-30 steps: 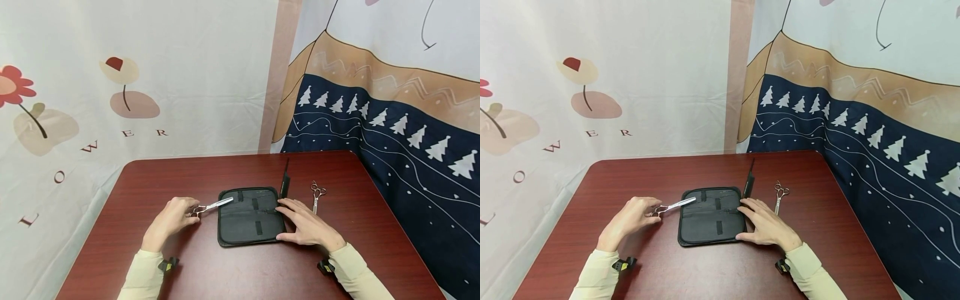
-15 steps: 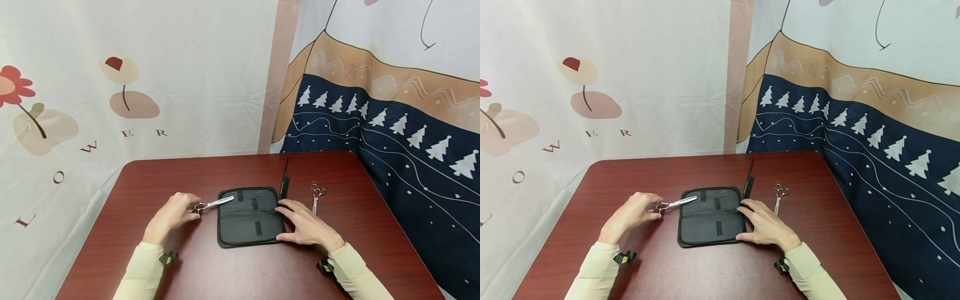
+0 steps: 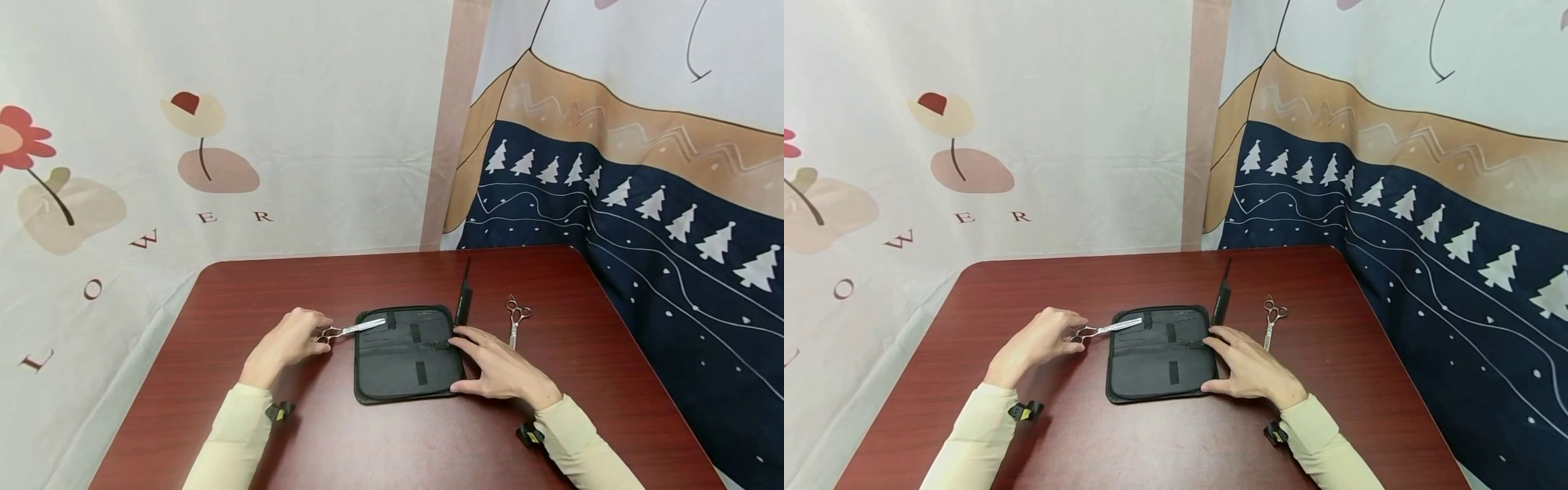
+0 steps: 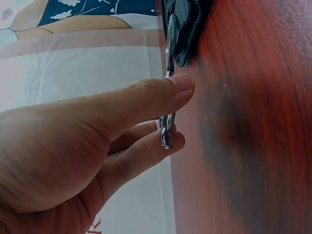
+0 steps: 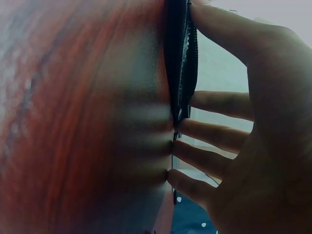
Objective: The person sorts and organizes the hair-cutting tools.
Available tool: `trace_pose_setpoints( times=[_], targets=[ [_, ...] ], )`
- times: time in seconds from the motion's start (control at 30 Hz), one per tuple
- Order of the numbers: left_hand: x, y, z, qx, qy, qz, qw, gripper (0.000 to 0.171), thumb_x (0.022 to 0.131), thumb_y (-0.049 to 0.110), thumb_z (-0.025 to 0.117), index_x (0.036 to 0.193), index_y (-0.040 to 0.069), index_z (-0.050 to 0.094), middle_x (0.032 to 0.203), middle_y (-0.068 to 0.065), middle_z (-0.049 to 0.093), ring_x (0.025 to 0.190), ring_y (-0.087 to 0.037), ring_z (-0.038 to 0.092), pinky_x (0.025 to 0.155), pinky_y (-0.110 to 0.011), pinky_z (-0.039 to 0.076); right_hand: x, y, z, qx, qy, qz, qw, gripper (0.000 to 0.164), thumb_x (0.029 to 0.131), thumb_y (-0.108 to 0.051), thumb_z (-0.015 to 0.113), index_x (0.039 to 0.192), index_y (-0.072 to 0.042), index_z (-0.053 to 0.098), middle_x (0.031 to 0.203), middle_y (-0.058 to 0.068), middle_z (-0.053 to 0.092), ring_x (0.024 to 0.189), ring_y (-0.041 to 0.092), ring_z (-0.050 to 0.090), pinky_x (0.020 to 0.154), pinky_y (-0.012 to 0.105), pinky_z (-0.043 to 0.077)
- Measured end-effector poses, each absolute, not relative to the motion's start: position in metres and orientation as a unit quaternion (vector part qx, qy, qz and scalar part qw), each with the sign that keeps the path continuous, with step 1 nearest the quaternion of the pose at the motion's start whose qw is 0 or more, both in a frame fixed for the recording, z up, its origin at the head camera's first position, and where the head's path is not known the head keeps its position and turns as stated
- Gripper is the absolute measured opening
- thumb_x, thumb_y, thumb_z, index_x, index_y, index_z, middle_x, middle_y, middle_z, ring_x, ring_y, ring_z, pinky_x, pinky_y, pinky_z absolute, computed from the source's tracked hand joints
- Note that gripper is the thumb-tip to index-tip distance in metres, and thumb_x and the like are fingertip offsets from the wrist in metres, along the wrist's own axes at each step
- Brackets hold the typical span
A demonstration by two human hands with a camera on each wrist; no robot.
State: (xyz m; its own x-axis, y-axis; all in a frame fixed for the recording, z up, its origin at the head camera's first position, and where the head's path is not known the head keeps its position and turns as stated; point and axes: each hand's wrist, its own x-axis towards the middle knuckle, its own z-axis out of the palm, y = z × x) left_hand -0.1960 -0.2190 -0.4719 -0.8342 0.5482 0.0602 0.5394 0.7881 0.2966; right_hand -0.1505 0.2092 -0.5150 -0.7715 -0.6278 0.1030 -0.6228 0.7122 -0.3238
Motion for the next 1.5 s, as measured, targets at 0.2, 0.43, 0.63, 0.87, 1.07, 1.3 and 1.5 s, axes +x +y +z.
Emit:
trace_pose_setpoints(
  times=[0.2,0.43,0.63,0.87,1.07,1.3,1.5],
  targets=[
    [-0.200,-0.215,-0.470,0.304,0.941,0.151,0.013,0.018,0.077,0.010,0.088,0.088,0.008,0.076,0.078,-0.003,0.071,0.066,-0.013,0.056,0.059,-0.031,0.050,-0.151,0.209,-0.515,-0.337,0.925,-0.175,0.006,0.085,0.083,-0.067,0.072,0.145,-0.010,0.060,0.153,0.011,0.047,0.139,0.024,0.041,0.111,0.050,0.041],
    [-0.204,-0.210,-0.468,0.304,0.940,0.153,0.026,0.017,0.078,0.009,0.087,0.090,0.007,0.076,0.080,-0.004,0.072,0.070,-0.019,0.061,0.062,-0.033,0.051,-0.151,0.208,-0.515,-0.337,0.926,-0.170,0.009,0.086,0.083,-0.068,0.072,0.146,-0.010,0.059,0.154,0.011,0.047,0.140,0.025,0.040,0.112,0.051,0.040],
    [-0.208,-0.204,-0.468,0.300,0.940,0.157,0.035,0.017,0.079,0.009,0.087,0.092,0.006,0.076,0.082,-0.004,0.072,0.070,-0.018,0.058,0.062,-0.033,0.049,-0.151,0.208,-0.515,-0.338,0.925,-0.171,0.007,0.087,0.083,-0.067,0.072,0.146,-0.009,0.059,0.153,0.011,0.047,0.139,0.025,0.040,0.112,0.050,0.040],
    [-0.210,-0.196,-0.467,0.312,0.939,0.146,0.011,0.029,0.076,0.012,0.090,0.100,0.001,0.079,0.098,-0.011,0.075,0.087,-0.024,0.067,0.076,-0.040,0.058,-0.151,0.208,-0.515,-0.343,0.923,-0.172,-0.001,0.087,0.082,-0.066,0.074,0.144,-0.008,0.060,0.152,0.013,0.048,0.139,0.027,0.041,0.111,0.051,0.041],
    [-0.213,-0.190,-0.470,0.316,0.934,0.163,0.004,0.034,0.075,0.014,0.091,0.105,0.000,0.080,0.104,-0.015,0.074,0.094,-0.026,0.067,0.078,-0.041,0.058,-0.152,0.208,-0.514,-0.353,0.920,-0.171,-0.011,0.086,0.080,-0.064,0.077,0.142,-0.005,0.062,0.150,0.016,0.049,0.138,0.030,0.042,0.110,0.052,0.041],
    [-0.217,-0.181,-0.476,0.337,0.923,0.186,-0.015,0.042,0.075,0.014,0.091,0.111,-0.004,0.079,0.109,-0.017,0.075,0.097,-0.025,0.069,0.082,-0.040,0.060,-0.151,0.207,-0.513,-0.349,0.921,-0.172,0.000,0.086,0.080,-0.061,0.078,0.143,-0.006,0.061,0.151,0.015,0.049,0.138,0.029,0.042,0.111,0.052,0.041],
    [-0.217,-0.171,-0.477,0.329,0.925,0.189,-0.021,0.043,0.076,0.015,0.090,0.112,-0.005,0.078,0.112,-0.017,0.074,0.093,-0.024,0.070,0.079,-0.038,0.060,-0.152,0.207,-0.513,-0.348,0.922,-0.168,0.000,0.086,0.080,-0.061,0.078,0.143,-0.006,0.061,0.151,0.016,0.049,0.138,0.028,0.043,0.110,0.051,0.042]
  ],
)
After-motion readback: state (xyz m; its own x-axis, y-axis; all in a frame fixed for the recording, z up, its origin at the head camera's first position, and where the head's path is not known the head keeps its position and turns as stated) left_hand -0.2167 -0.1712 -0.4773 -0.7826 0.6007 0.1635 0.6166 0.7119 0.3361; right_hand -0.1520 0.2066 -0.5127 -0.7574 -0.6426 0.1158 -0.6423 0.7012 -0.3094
